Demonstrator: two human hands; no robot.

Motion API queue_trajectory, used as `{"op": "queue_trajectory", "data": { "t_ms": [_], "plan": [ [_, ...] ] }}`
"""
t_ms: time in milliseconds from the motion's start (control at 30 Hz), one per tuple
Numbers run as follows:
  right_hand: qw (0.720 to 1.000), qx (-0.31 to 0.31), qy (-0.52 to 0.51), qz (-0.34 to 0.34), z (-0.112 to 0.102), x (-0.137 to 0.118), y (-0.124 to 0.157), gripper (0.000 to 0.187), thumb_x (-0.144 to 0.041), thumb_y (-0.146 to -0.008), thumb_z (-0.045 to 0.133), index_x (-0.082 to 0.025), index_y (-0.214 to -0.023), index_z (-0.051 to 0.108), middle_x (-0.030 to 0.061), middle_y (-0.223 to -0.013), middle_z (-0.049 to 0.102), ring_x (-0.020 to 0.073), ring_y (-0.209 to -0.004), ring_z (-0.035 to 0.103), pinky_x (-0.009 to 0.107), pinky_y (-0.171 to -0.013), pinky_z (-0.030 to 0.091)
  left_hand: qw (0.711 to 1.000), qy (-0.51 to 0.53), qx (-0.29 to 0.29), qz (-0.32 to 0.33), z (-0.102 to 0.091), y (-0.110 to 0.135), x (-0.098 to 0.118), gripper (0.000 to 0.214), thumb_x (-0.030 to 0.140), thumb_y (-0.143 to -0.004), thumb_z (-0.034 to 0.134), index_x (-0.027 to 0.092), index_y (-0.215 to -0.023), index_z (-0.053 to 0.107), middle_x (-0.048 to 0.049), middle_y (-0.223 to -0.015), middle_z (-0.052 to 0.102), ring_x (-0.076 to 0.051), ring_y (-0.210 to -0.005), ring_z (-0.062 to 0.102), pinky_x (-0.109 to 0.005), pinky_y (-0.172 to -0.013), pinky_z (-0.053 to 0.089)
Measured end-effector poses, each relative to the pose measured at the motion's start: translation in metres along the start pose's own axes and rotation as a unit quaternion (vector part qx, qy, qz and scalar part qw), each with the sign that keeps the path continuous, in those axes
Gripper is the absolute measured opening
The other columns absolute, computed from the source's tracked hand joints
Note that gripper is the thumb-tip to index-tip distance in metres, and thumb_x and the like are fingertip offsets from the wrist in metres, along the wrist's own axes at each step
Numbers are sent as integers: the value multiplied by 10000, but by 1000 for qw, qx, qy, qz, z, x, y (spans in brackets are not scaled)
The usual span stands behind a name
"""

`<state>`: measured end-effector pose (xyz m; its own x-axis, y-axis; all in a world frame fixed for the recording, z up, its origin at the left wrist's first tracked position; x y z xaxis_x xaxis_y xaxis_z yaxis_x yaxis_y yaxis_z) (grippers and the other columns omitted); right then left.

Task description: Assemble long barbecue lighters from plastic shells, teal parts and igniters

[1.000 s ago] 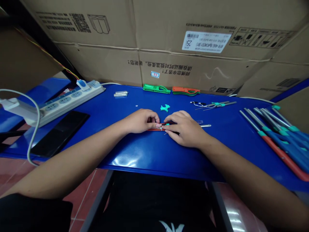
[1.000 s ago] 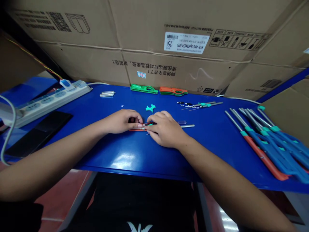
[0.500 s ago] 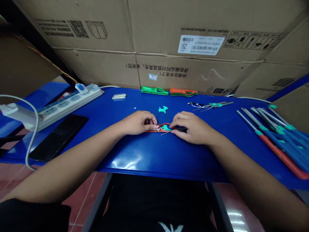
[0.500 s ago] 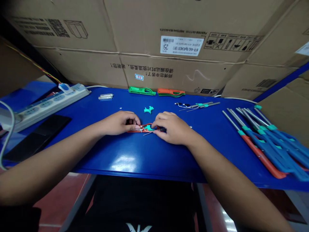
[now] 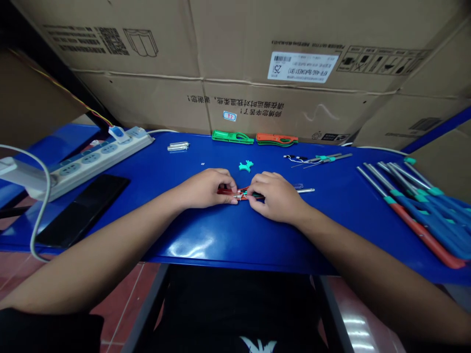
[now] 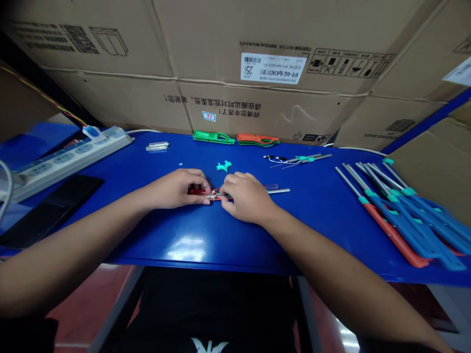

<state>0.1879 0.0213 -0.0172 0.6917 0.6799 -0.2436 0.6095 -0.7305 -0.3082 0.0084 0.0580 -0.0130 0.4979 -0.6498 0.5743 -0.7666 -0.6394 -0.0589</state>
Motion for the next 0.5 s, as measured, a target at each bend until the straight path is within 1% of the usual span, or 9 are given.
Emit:
{"op": "queue_trajectory", "data": {
  "t_ms": [200,333,500],
  "plan": [
    [999,0,45,3,1,-6,-1,135,-203,-860,584,-195,-785,696,44,-814,641,200,-790,510,353,-741,340,1000,5,20,-11,0,0,2,212,389,-819,749,194,-901,760,-36,-900,674,-148,-811,635,-262,-759,474],
    [999,3,40,4,1,-6,-1,135,-205,-861,584,-197,-777,690,39,-813,646,198,-792,515,352,-740,335,1000,21,19,-14,0,0,1,213,386,-816,750,189,-896,763,-33,-881,674,-138,-786,631,-249,-728,480],
    [1000,3,23,4,1,-3,1,124,-209,-860,593,-197,-787,693,36,-820,652,193,-786,528,351,-748,333,999,26,20,-13,0,-1,1,225,399,-818,747,185,-886,761,-36,-884,671,-139,-788,636,-252,-726,485]
  ]
}}
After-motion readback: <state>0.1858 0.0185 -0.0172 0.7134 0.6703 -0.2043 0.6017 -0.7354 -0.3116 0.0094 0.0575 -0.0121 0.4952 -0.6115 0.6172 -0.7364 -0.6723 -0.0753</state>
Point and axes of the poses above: each hand's wrist, its own y-axis away from the middle knuckle, its own z-axis out of the palm, x = y × z, the point moved 4 cm from there along -y, towards the middle knuckle
